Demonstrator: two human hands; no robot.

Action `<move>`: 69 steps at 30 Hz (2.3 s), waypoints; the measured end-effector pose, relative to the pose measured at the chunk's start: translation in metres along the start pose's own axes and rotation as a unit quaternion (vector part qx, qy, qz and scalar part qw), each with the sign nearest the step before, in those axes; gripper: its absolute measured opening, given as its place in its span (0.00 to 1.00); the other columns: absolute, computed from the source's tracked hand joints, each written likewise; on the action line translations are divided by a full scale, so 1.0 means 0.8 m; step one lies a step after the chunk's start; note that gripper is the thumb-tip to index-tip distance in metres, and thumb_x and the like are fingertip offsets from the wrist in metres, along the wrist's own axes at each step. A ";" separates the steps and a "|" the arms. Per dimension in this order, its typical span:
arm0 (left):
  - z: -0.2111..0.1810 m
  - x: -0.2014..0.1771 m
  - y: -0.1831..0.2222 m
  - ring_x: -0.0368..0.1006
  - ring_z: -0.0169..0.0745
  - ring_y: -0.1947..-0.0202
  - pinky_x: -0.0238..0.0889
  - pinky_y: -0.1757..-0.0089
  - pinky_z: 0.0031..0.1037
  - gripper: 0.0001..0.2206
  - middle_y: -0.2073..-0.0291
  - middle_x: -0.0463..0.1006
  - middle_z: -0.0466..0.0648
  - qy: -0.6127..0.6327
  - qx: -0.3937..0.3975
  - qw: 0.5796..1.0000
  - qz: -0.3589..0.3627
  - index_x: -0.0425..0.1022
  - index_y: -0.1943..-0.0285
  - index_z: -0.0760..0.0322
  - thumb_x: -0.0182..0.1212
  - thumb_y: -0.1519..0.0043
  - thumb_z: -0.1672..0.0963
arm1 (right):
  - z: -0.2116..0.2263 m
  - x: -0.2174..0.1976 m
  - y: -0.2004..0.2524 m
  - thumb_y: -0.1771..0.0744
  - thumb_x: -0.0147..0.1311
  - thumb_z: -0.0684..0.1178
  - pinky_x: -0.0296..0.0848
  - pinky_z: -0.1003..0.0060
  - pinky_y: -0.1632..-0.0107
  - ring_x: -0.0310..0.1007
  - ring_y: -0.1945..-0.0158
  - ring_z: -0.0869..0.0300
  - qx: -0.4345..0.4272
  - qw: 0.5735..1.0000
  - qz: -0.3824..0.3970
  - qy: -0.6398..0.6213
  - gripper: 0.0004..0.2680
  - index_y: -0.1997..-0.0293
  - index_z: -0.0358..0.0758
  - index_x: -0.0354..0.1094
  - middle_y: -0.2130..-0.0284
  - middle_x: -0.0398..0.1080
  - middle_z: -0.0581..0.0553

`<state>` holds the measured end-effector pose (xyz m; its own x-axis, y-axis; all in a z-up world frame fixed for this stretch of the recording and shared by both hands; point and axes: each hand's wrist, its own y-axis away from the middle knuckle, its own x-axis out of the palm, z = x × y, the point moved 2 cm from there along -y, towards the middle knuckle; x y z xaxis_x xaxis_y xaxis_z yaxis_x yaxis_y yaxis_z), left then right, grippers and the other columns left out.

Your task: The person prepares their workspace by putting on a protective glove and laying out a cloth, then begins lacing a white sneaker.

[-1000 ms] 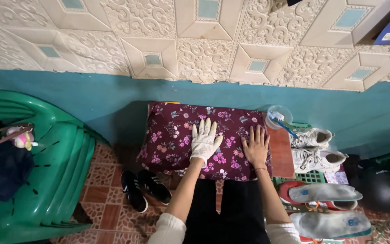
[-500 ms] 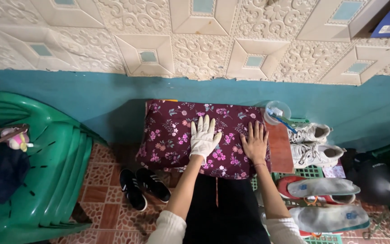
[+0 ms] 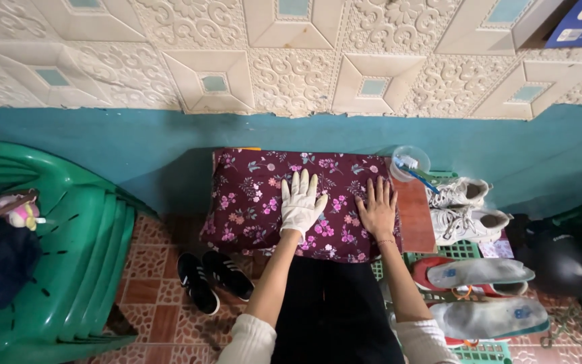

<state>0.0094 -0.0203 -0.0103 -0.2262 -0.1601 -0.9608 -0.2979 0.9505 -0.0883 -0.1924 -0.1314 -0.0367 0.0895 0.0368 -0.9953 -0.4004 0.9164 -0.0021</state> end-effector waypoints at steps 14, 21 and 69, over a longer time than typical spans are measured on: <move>0.001 -0.004 0.000 0.36 0.52 0.21 0.23 0.30 0.56 0.33 0.21 0.45 0.52 0.014 -0.003 1.000 0.026 0.49 0.19 0.53 0.36 0.33 0.41 | -0.031 -0.015 0.015 0.32 0.53 0.49 0.49 0.40 0.27 0.62 0.33 0.43 -0.049 0.941 -0.193 -0.275 0.13 0.43 0.41 0.72 0.39 0.68 0.37; 0.000 -0.010 0.001 0.37 0.53 0.21 0.24 0.30 0.56 0.33 0.21 0.46 0.53 -0.003 -0.001 1.000 0.023 0.50 0.20 0.53 0.36 0.32 0.41 | -0.138 0.013 0.043 0.35 0.54 0.44 0.74 0.52 0.61 0.78 0.67 0.41 0.166 0.882 -0.380 -0.225 0.06 0.64 0.45 0.79 0.75 0.75 0.37; 0.028 0.042 -0.013 0.68 0.36 0.35 0.45 0.31 0.41 0.13 0.45 0.79 0.36 0.268 -0.034 0.928 -0.257 0.78 0.44 0.46 0.68 0.37 0.50 | -0.213 -0.216 0.103 0.30 0.58 0.37 0.70 0.67 0.59 0.71 0.64 0.57 0.179 0.729 -0.561 -0.349 0.01 0.59 0.35 0.74 0.63 0.68 0.43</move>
<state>0.0254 -0.0295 -0.0477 -0.4612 -0.7147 -0.5258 -0.5485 0.6955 -0.4641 -0.3966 -0.1299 0.1188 0.6706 -0.7357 -0.0949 0.5337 0.5673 -0.6272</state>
